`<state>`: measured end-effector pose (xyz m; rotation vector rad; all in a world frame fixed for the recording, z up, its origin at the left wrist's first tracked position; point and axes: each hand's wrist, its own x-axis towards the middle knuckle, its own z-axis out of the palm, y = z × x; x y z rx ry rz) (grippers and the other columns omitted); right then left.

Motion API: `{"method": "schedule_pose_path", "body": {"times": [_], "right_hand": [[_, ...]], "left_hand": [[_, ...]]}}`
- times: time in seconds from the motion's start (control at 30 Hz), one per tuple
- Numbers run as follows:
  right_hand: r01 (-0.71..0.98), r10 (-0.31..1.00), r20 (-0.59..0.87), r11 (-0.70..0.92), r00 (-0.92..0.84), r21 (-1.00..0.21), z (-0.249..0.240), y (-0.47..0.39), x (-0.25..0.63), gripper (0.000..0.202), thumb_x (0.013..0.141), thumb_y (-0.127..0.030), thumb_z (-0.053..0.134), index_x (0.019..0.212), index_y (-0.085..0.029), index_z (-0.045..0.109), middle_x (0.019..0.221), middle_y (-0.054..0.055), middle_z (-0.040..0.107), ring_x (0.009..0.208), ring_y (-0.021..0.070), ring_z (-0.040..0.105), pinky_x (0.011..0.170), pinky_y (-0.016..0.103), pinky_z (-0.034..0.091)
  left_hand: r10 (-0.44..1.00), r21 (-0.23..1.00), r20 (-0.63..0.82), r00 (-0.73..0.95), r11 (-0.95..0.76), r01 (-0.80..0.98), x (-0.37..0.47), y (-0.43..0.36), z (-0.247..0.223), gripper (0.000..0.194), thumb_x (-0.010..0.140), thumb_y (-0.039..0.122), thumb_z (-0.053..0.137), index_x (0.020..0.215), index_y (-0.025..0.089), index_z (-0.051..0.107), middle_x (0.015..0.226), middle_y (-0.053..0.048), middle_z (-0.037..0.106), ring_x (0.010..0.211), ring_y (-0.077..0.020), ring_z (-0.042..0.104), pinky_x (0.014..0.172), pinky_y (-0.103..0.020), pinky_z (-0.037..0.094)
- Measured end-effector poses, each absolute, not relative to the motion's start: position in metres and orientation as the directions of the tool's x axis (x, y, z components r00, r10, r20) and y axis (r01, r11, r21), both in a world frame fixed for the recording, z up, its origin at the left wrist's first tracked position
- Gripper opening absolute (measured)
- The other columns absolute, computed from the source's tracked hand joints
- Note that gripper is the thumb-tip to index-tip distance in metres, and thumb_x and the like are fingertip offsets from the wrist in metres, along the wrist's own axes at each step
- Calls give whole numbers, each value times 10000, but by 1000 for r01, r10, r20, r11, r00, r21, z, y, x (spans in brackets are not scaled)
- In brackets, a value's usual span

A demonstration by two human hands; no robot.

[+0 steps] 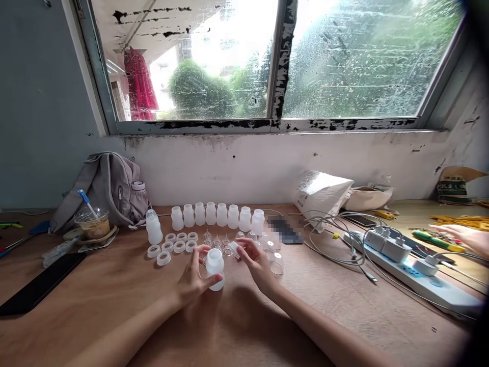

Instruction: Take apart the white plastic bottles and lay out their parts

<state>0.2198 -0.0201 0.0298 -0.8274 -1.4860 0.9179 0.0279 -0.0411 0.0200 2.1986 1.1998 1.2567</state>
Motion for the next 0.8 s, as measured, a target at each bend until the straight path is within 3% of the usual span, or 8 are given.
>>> {"method": "schedule_pose_path", "body": {"times": [0.07,0.13,0.27,0.43,0.7,0.8], "right_hand": [[14,886,453,456,-99,-890,29,-20,219,266,767,-403,521,939,-203,488,762,14,531,631,128,517,602,271,450],[32,885,453,458,-105,-888,28,-22,219,265,758,-393,539,932,-205,474,767,13,538,631,132,526,608,275,444],[51,873,460,473,-163,-880,30,-28,217,243,775,-373,520,948,-210,469,771,15,543,684,145,529,625,272,433],[91,839,481,516,-255,-852,29,-32,217,191,824,-322,442,970,-211,493,853,30,565,714,139,525,637,258,422],[116,809,506,557,-299,-823,29,-30,219,219,802,-283,473,1009,-212,467,1011,65,561,791,150,563,717,297,457],[117,816,491,543,-304,-831,28,-26,222,191,799,-296,481,967,-206,466,983,65,579,798,157,569,712,303,464]], "left_hand": [[839,702,445,313,-544,461,29,-41,20,433,715,369,589,1047,209,362,974,-57,548,860,-178,538,744,-309,444],[827,689,444,344,-561,459,30,-42,21,396,723,350,581,1031,216,371,945,-40,562,836,-172,543,744,-309,440],[748,513,570,341,-648,563,25,-42,24,428,703,327,596,1077,234,410,1026,-55,540,900,-200,517,789,-343,417],[646,276,665,374,-678,681,17,-34,22,440,709,353,579,1114,231,457,975,-61,563,877,-214,524,772,-349,425],[616,194,682,394,-672,714,15,-32,21,455,703,340,582,1137,248,476,928,-51,558,844,-191,543,741,-303,456],[610,189,682,403,-680,709,14,-31,21,454,706,331,582,1139,249,474,933,-52,557,841,-191,541,735,-303,457]]}}
